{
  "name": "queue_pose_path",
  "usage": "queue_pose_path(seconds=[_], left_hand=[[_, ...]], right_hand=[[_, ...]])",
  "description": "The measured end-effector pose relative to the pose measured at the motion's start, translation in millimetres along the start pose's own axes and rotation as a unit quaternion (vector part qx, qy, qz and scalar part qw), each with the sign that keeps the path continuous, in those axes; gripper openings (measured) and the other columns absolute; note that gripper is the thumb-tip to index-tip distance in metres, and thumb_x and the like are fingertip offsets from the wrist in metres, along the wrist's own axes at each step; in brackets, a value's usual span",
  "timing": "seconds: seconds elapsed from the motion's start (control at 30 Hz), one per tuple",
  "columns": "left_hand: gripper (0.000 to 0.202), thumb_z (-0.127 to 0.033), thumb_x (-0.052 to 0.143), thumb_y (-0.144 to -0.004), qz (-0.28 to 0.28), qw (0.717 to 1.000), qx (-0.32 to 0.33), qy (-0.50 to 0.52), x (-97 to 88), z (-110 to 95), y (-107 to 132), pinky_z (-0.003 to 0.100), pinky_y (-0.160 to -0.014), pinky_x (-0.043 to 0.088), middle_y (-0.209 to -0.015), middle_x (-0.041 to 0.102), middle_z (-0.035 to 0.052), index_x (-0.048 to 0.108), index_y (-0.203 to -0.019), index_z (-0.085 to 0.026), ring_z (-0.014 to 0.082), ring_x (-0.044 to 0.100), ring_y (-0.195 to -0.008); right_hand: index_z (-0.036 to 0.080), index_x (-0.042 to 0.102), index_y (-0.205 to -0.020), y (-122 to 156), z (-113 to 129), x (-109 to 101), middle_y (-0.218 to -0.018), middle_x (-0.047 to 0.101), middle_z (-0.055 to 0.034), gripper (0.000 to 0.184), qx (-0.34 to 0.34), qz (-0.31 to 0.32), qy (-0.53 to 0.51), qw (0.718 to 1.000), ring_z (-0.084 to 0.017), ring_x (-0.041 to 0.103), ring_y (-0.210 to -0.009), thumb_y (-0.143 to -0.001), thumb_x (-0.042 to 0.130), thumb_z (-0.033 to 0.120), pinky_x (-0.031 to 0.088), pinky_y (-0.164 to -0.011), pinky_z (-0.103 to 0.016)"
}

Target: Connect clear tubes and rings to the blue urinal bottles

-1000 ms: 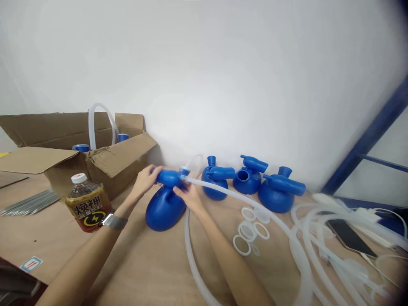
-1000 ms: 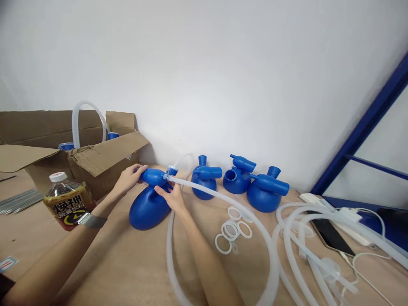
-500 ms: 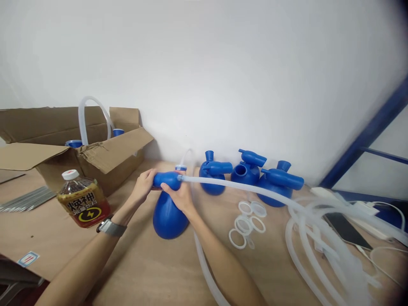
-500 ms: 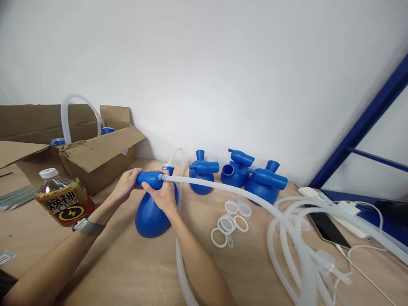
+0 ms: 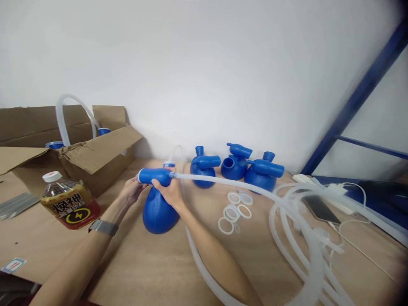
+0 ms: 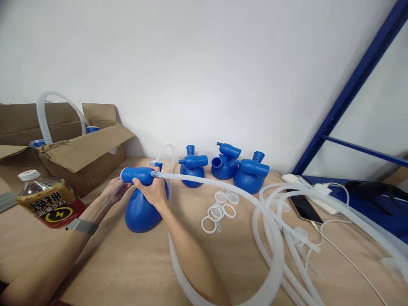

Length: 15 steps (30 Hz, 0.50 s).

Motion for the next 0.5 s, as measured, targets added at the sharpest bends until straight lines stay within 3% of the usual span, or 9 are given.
queue_pose_path(seconds=[0.13,0.23,0.3,0.37,0.43,0.5], left_hand=[[0.019,-0.016,0.071,-0.070,-0.128,0.990,0.062,0.001,-16.0,-11.3,-4.0,0.026,-0.063,0.059,-0.074,0.065,0.0007,0.058,-0.084,-0.016,0.0139,0.064,-0.066],[0.020,-0.023,0.067,-0.080,-0.166,0.978,0.125,0.000,-21.0,-38.8,0.7,0.024,-0.061,0.058,-0.085,0.063,0.0004,0.055,-0.095,-0.017,0.0128,0.064,-0.069],[0.026,-0.028,0.071,-0.082,-0.140,0.976,0.166,-0.003,-12.0,-63.9,11.7,0.022,-0.063,0.058,-0.095,0.064,-0.0006,0.056,-0.101,-0.018,0.0126,0.066,-0.076],[0.034,-0.033,0.075,-0.081,-0.080,0.977,0.200,-0.006,10.1,-89.2,28.7,0.022,-0.068,0.060,-0.100,0.065,-0.0021,0.058,-0.107,-0.020,0.0136,0.068,-0.081],[0.037,-0.033,0.074,-0.080,0.011,0.970,0.245,-0.001,44.3,-110.8,49.4,0.024,-0.064,0.060,-0.098,0.066,0.0001,0.059,-0.111,-0.019,0.0156,0.070,-0.078],[0.042,-0.033,0.073,-0.081,0.125,0.965,0.229,-0.019,86.0,-122.8,68.0,0.025,-0.060,0.058,-0.093,0.069,0.0021,0.060,-0.118,-0.018,0.0174,0.071,-0.074]], right_hand=[[0.025,0.061,-0.122,0.8,-0.9,-1.6,-0.117,0.074,-0.0050,0.052,0.009,-0.009,-0.003,1.000,-0.026,0.071,-0.111,-0.079,0.078,0.048,0.055,-0.102,-0.038],[0.025,0.061,-0.124,1.0,0.5,-2.3,-0.118,0.074,-0.0055,0.054,0.008,-0.006,-0.007,1.000,-0.027,0.070,-0.112,-0.079,0.079,0.049,0.054,-0.104,-0.039],[0.025,0.061,-0.125,1.2,2.1,-2.1,-0.119,0.073,-0.0063,0.057,0.010,-0.001,-0.007,1.000,-0.028,0.070,-0.114,-0.077,0.081,0.050,0.054,-0.105,-0.040],[0.025,0.061,-0.126,1.4,3.6,-2.0,-0.121,0.073,-0.0072,0.061,0.015,-0.001,-0.010,1.000,-0.029,0.069,-0.117,-0.075,0.083,0.050,0.054,-0.107,-0.041],[0.024,0.060,-0.128,1.5,4.8,-2.4,-0.125,0.071,-0.0078,0.064,0.011,-0.006,-0.013,1.000,-0.030,0.067,-0.122,-0.074,0.084,0.049,0.052,-0.110,-0.042],[0.022,0.059,-0.129,1.2,5.1,-2.5,-0.128,0.071,-0.0075,0.064,0.007,0.001,-0.003,1.000,-0.030,0.066,-0.125,-0.075,0.085,0.044,0.051,-0.111,-0.041]])
Point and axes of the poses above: each hand's wrist, its own y-axis away from the middle knuckle, its own x-axis out of the palm, z = x × y, the point moved 2 cm from there along -y, towards the middle knuckle
